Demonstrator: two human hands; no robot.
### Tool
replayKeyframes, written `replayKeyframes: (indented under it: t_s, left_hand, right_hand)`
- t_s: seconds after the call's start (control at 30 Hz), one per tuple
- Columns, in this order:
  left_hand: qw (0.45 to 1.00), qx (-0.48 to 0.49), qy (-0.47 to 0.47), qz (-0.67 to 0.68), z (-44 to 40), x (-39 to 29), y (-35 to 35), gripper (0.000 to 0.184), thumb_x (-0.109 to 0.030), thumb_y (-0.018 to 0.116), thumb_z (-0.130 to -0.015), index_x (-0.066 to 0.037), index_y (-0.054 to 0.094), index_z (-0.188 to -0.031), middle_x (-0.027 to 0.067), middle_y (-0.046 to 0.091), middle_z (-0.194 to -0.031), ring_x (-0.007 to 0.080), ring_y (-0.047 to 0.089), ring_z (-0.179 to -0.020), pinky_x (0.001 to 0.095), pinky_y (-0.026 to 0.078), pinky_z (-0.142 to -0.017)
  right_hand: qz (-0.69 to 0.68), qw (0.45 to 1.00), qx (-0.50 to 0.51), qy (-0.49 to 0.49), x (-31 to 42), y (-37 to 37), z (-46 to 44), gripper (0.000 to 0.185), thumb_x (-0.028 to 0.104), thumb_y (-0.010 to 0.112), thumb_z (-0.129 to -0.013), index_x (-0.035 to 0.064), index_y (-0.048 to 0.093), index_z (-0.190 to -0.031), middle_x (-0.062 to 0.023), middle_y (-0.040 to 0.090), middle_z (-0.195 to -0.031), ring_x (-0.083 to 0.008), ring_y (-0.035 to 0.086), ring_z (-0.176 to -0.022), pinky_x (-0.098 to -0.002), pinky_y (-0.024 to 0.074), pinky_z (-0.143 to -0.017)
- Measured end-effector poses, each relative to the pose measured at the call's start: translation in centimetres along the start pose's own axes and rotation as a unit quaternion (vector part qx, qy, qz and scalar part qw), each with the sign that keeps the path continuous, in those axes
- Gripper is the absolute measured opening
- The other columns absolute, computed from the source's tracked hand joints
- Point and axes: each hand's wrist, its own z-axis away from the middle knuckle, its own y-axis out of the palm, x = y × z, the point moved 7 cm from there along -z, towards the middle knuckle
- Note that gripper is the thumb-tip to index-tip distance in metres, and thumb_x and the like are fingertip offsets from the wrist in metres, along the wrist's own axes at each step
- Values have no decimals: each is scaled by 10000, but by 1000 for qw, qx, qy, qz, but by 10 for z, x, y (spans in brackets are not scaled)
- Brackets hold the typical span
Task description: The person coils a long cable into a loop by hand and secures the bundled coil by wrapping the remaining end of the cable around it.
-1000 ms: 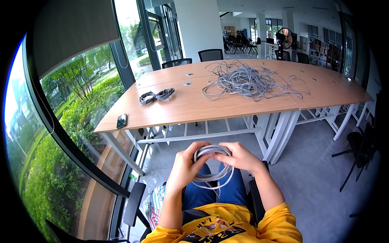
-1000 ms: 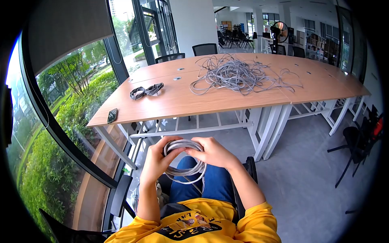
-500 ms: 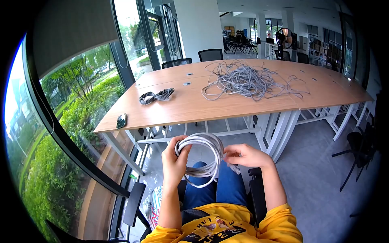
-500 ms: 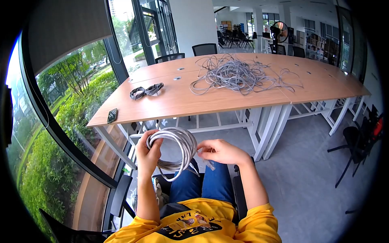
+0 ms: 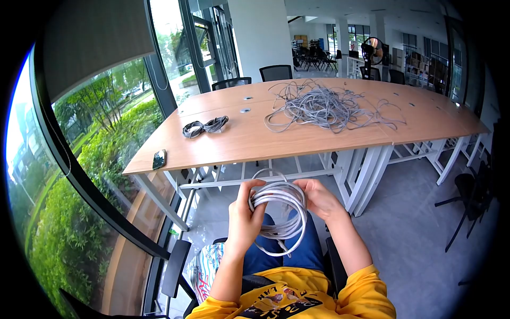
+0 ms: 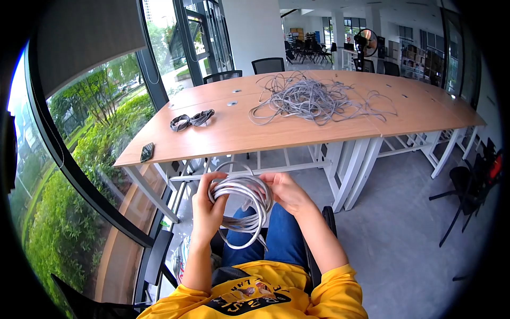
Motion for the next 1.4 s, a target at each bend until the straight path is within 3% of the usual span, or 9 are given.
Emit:
replayKeyframes:
  t_s: [0.23,0.4,0.67,0.73,0.8,0.9,0.97,1.17,1.4]
  left_hand:
    - [996,-25,56,-71,-1,-10,0,533,82,519,-700,-77,414,-1198,183,543,-698,286,550,-570,246,423,-552]
    - [987,-55,86,-120,0,-8,-6,529,82,513,-693,-65,422,-1193,207,564,-760,334,577,-655,289,455,-602]
    - [983,-69,88,-142,-1,-2,-10,337,81,507,-684,-17,499,-1006,207,582,-803,353,581,-738,358,462,-614]
    - [984,-68,83,-143,-1,-1,-9,328,80,507,-683,-16,500,-996,208,581,-797,357,579,-734,362,461,-612]
    - [984,-68,77,-144,-2,2,-10,318,79,508,-681,-15,501,-985,208,581,-790,360,577,-730,365,460,-610]
    - [980,-72,82,-167,-3,3,-9,304,66,511,-681,-18,502,-973,206,581,-779,363,575,-716,376,460,-597]
    - [978,-72,78,-181,-2,1,-9,290,55,509,-682,-21,500,-962,200,582,-774,364,574,-702,385,461,-584]
    - [973,-92,71,-202,-3,3,-10,281,58,502,-678,-18,493,-949,198,582,-764,366,571,-681,393,460,-570]
    - [974,-87,77,-196,-4,5,-10,239,60,510,-691,3,495,-923,205,578,-744,375,565,-683,393,450,-565]
  right_hand:
    - [0,994,95,44,-17,3,1,282,212,457,-839,-31,592,-793,-128,602,-744,-233,599,-722,-284,473,-638]
    - [-110,973,197,46,-9,24,6,376,273,359,-886,-45,518,-1010,-175,584,-937,-212,565,-874,-355,411,-839]
    - [162,986,41,27,3,14,9,426,346,357,-888,-24,538,-998,-126,581,-964,-188,558,-850,-306,388,-833]
    - [295,955,-37,10,15,17,19,373,314,399,-885,-14,560,-958,-105,589,-927,-174,563,-810,-285,404,-793]
    - [377,867,-180,-271,58,29,40,184,174,525,-827,1,587,-843,-93,587,-814,-155,544,-825,-263,411,-748]
    - [413,808,-98,-409,85,66,71,76,53,591,-766,20,576,-832,-55,568,-764,-123,536,-677,-227,432,-587]
    - [473,828,17,-300,72,93,72,72,52,597,-737,22,552,-784,-50,548,-715,-137,537,-628,-241,427,-516]
    - [701,646,-74,-292,50,95,64,201,164,657,-673,29,518,-726,-71,525,-654,-237,519,-679,-331,452,-579]
    - [716,643,-24,-271,29,81,52,177,141,618,-696,26,534,-802,-84,540,-674,-228,511,-716,-334,442,-606]
